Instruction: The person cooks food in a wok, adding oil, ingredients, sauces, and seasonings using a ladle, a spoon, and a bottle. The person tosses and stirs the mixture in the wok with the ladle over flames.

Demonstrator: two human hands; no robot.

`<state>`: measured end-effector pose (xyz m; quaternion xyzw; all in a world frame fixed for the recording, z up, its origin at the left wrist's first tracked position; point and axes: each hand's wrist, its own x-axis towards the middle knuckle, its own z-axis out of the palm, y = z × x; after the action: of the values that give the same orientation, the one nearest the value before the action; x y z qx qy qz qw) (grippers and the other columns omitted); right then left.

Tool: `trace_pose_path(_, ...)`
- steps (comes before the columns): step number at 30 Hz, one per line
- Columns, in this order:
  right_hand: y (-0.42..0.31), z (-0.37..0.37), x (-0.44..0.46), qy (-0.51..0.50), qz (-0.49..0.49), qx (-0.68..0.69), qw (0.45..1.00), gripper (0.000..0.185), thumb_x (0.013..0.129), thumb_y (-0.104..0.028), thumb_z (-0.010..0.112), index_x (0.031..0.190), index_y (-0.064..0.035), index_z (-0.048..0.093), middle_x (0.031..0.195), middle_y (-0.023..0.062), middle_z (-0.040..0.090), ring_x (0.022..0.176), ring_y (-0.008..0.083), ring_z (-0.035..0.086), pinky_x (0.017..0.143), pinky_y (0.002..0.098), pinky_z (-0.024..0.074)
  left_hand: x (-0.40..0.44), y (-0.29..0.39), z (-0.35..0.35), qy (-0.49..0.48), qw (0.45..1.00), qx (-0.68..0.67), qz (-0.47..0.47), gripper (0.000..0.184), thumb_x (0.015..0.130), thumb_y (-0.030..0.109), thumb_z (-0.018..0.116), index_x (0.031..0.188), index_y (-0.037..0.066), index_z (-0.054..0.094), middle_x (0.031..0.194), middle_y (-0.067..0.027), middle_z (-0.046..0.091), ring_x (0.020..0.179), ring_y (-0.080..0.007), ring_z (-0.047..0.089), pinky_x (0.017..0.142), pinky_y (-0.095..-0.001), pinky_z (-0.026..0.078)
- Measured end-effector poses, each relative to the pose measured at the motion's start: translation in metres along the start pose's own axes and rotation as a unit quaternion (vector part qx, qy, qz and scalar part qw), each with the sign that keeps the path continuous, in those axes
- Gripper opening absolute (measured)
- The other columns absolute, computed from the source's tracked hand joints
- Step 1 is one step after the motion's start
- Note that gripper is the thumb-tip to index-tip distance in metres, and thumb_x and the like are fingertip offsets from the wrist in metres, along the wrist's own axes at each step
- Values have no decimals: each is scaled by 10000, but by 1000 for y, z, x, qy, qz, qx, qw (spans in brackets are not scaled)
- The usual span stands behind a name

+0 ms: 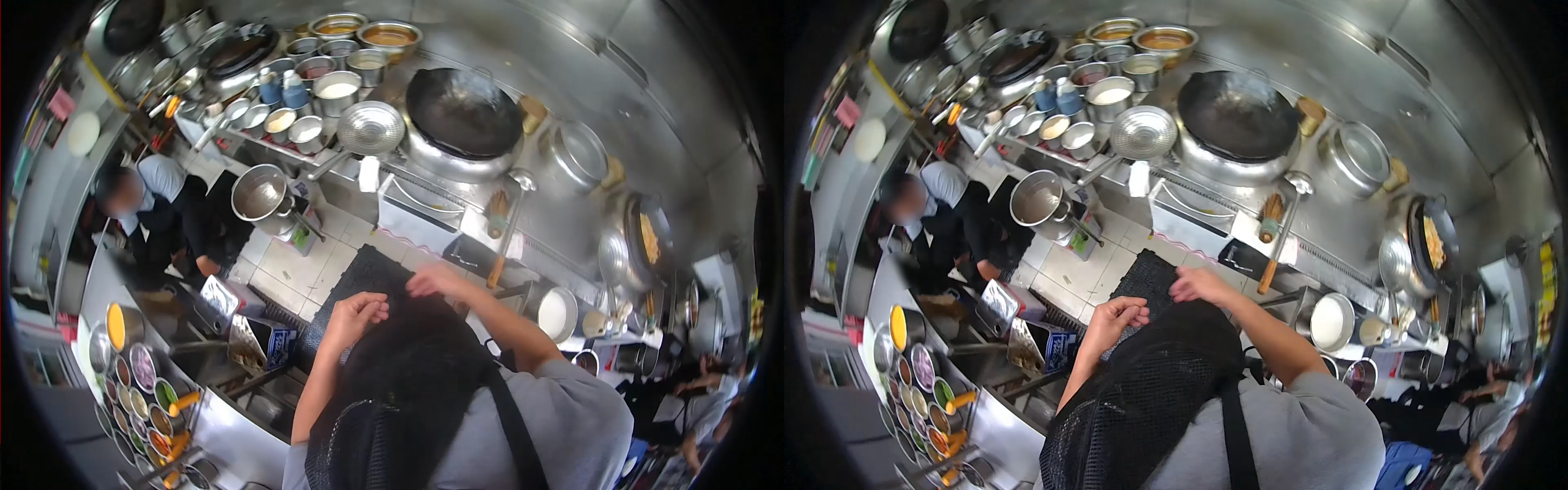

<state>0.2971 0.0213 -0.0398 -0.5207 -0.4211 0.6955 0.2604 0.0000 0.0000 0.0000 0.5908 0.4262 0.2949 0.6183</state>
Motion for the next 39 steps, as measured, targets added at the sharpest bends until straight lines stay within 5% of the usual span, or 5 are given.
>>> trace_pose_path(7, 89, -147, -63, 604, 38, -315, 731, 612, 869, -142, 724, 1404, 12, 470, 1159, 313, 551, 1111, 493, 598, 994, 509, 522, 71, 19, 30, 78, 994, -24, -74, 388, 1082, 365, 596, 824, 77, 569, 528, -8, 537, 436, -81, 480, 433, -256, 376)
trace_pose_path(21, 118, -213, -56, 635, 69, -145, 756, 526, 1033, -239, 548, 1468, 19, 406, 979, 335, 703, 934, 543, 680, 815, 603, 514, 338, 95, 109, 49, 907, 286, 305, 146, 922, 101, 749, 1056, 47, 728, 1055, -130, 712, 1015, -340, 664, 895, -428, 518)
trace_pose_path(27, 82, -259, -72, 631, 47, -158, 758, 472, 1044, -259, 603, 1405, 25, 496, 776, 205, 659, 698, 337, 673, 665, 457, 510, 479, 73, 161, 97, 862, 377, 325, 170, 875, 202, 788, 1011, 110, 743, 1092, -74, 662, 1100, -316, 605, 963, -462, 464)
trace_pose_path(30, -7, -289, -54, 587, -44, -140, 796, 391, 1048, -191, 603, 1357, 26, 503, 662, 0, 484, 574, 73, 421, 523, 300, 395, 502, 40, 173, 116, 835, 427, 328, 162, 866, 267, 785, 974, 152, 747, 987, -46, 619, 1032, -295, 582, 948, -483, 440)
trace_pose_path(39, -322, -348, 225, 299, -197, 63, 932, 258, 1022, -218, 644, 1179, -32, 558, 752, 7, 532, 495, 93, 522, 404, 280, 437, 492, 57, 146, 67, 904, 331, 262, 261, 855, 202, 791, 1094, 113, 735, 1107, -94, 624, 1077, -314, 590, 952, -468, 475)
